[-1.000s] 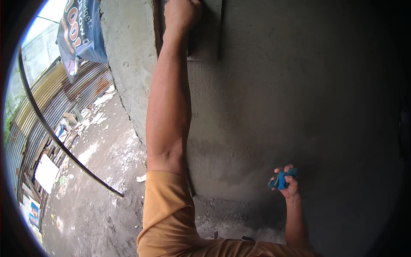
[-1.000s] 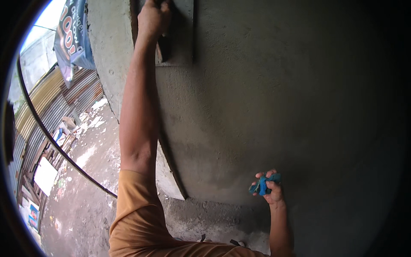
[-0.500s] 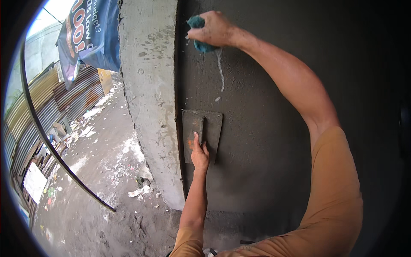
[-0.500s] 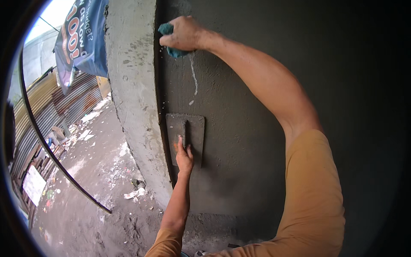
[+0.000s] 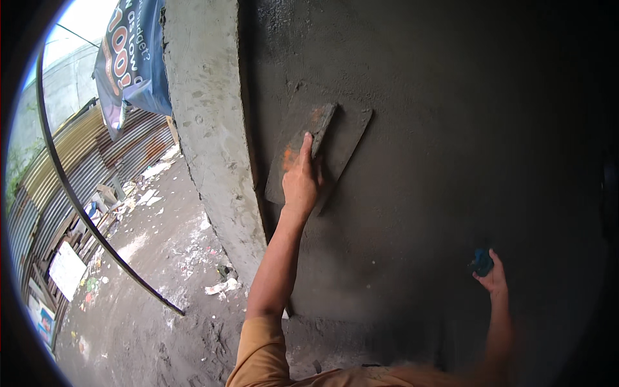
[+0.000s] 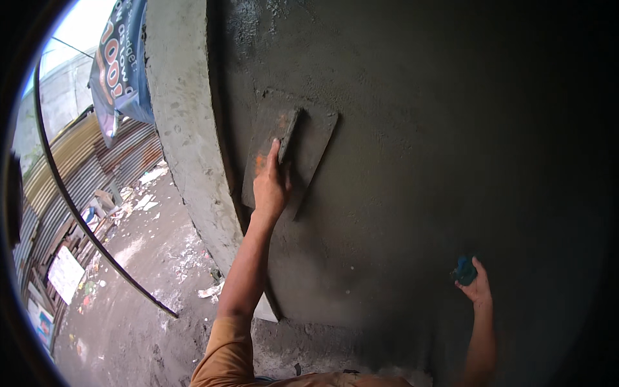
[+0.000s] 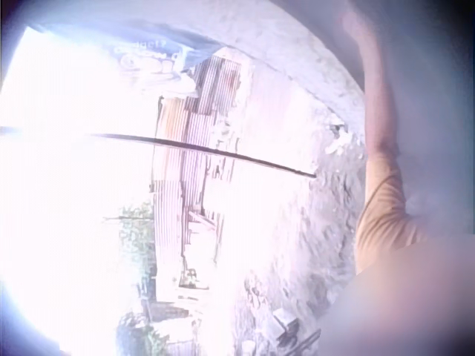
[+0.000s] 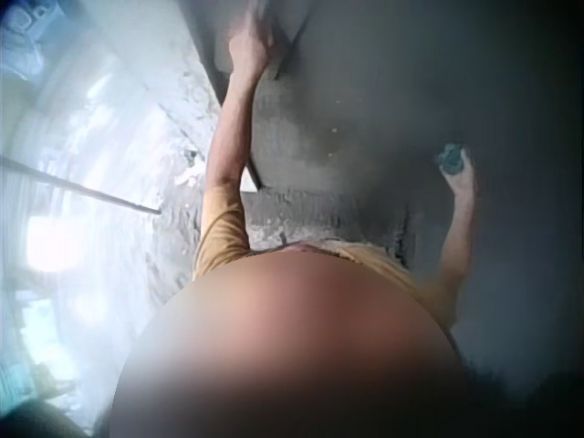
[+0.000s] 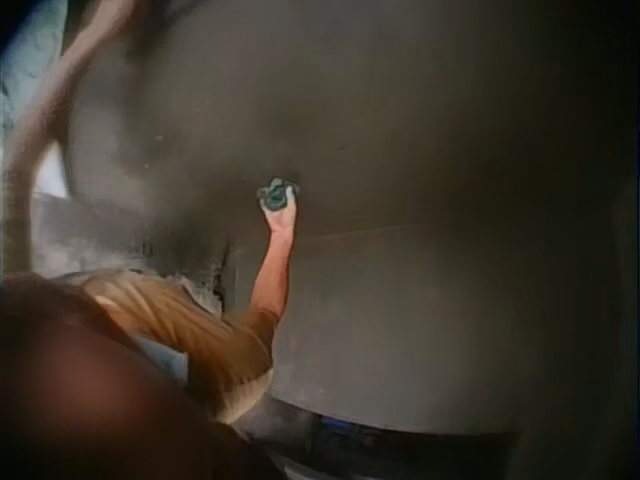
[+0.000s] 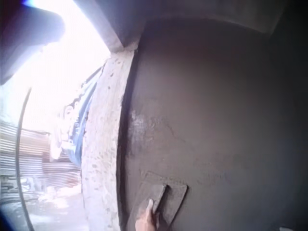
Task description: The person smooths a layer of wet plaster on a wall using a hand trowel, occasionally dipping a sponge into a bucket of water and wiping the surface to refine the finish.
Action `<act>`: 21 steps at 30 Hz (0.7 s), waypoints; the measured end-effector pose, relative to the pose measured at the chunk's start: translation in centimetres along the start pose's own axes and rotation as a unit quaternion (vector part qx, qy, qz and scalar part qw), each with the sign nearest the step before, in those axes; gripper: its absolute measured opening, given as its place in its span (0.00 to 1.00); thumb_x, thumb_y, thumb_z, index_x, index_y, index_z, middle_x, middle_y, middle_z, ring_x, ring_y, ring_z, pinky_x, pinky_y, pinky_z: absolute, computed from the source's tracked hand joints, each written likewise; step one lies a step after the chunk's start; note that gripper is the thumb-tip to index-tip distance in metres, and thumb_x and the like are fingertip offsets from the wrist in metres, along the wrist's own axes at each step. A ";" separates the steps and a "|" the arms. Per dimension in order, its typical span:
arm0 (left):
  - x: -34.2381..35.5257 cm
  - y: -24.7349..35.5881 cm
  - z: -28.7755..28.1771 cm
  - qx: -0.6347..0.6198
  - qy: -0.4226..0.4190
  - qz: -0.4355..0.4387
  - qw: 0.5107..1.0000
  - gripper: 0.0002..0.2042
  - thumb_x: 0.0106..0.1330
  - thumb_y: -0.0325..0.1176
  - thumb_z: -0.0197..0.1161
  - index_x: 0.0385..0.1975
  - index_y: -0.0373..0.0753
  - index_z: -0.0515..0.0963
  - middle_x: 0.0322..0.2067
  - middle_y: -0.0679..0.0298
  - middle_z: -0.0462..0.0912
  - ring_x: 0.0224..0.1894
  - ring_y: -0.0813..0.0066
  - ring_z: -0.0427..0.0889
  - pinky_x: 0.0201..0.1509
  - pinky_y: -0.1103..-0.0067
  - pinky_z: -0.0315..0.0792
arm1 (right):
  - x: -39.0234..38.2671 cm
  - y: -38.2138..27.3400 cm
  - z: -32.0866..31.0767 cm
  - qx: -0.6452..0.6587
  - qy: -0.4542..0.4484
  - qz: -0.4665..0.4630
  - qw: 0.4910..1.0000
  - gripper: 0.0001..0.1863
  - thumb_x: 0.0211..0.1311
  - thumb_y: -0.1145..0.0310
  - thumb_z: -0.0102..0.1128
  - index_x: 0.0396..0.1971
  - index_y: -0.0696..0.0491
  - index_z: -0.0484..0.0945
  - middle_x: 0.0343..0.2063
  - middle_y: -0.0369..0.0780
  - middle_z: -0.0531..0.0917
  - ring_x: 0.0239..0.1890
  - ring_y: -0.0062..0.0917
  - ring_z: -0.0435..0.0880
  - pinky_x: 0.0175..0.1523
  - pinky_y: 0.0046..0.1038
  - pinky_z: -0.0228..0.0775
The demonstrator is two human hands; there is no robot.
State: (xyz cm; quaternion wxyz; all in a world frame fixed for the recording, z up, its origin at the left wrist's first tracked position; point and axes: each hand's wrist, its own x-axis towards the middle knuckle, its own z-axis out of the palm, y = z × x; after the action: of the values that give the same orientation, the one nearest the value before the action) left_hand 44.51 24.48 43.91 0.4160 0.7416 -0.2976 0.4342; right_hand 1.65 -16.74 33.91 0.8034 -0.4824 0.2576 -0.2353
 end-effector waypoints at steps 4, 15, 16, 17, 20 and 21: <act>16.9 5.2 -5.8 -0.002 0.081 0.017 0.997 0.25 0.68 0.36 0.61 0.64 0.42 0.67 0.40 0.39 0.82 0.43 0.37 0.82 0.45 0.57 0.75 | -1.2 12.7 -10.4 0.183 0.096 -0.073 0.976 0.19 0.62 0.59 0.65 0.51 0.47 0.77 0.43 0.36 0.84 0.46 0.32 0.84 0.46 0.38 0.80; 6.1 -2.4 -2.5 -0.024 0.117 -0.019 0.993 0.23 0.71 0.33 0.57 0.64 0.35 0.65 0.48 0.40 0.82 0.55 0.46 0.81 0.59 0.66 0.74 | -0.1 20.1 3.1 0.290 -0.257 0.112 0.915 0.21 0.65 0.49 0.60 0.47 0.49 0.81 0.54 0.38 0.80 0.49 0.41 0.84 0.55 0.63 0.74; 4.9 -3.9 -2.7 -0.036 0.120 -0.032 0.992 0.23 0.71 0.33 0.57 0.64 0.35 0.65 0.47 0.41 0.83 0.55 0.47 0.82 0.58 0.66 0.74 | 0.3 20.5 4.5 0.310 -0.267 0.140 0.902 0.19 0.64 0.57 0.59 0.50 0.51 0.78 0.59 0.38 0.74 0.54 0.41 0.81 0.51 0.60 0.79; 5.8 -3.1 -2.7 -0.038 0.116 -0.031 0.992 0.23 0.71 0.33 0.57 0.64 0.35 0.65 0.47 0.41 0.83 0.55 0.47 0.82 0.58 0.66 0.74 | 0.7 21.1 4.3 0.313 -0.263 0.139 0.902 0.19 0.64 0.57 0.59 0.50 0.51 0.78 0.59 0.38 0.74 0.54 0.41 0.81 0.51 0.60 0.79; 14.3 0.3 -4.8 -0.014 0.122 -0.040 0.992 0.22 0.69 0.35 0.59 0.61 0.35 0.68 0.45 0.41 0.83 0.52 0.45 0.83 0.55 0.64 0.75 | 1.2 22.3 4.9 0.385 -0.240 0.169 0.875 0.23 0.61 0.72 0.55 0.58 0.50 0.70 0.55 0.42 0.76 0.46 0.40 0.84 0.35 0.51 0.85; 18.2 1.5 -5.6 0.005 0.126 -0.017 0.992 0.22 0.68 0.36 0.60 0.59 0.34 0.69 0.44 0.41 0.84 0.50 0.44 0.83 0.54 0.63 0.75 | 1.3 22.5 5.0 0.386 -0.233 0.168 0.876 0.23 0.61 0.72 0.55 0.58 0.50 0.70 0.55 0.42 0.76 0.46 0.40 0.84 0.35 0.51 0.85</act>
State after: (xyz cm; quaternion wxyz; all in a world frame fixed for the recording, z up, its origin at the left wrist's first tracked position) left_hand 49.19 27.17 62.27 0.4539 0.6877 -0.2280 0.5186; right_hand 8.80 -4.78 15.52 0.9902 -0.1240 0.0283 -0.0580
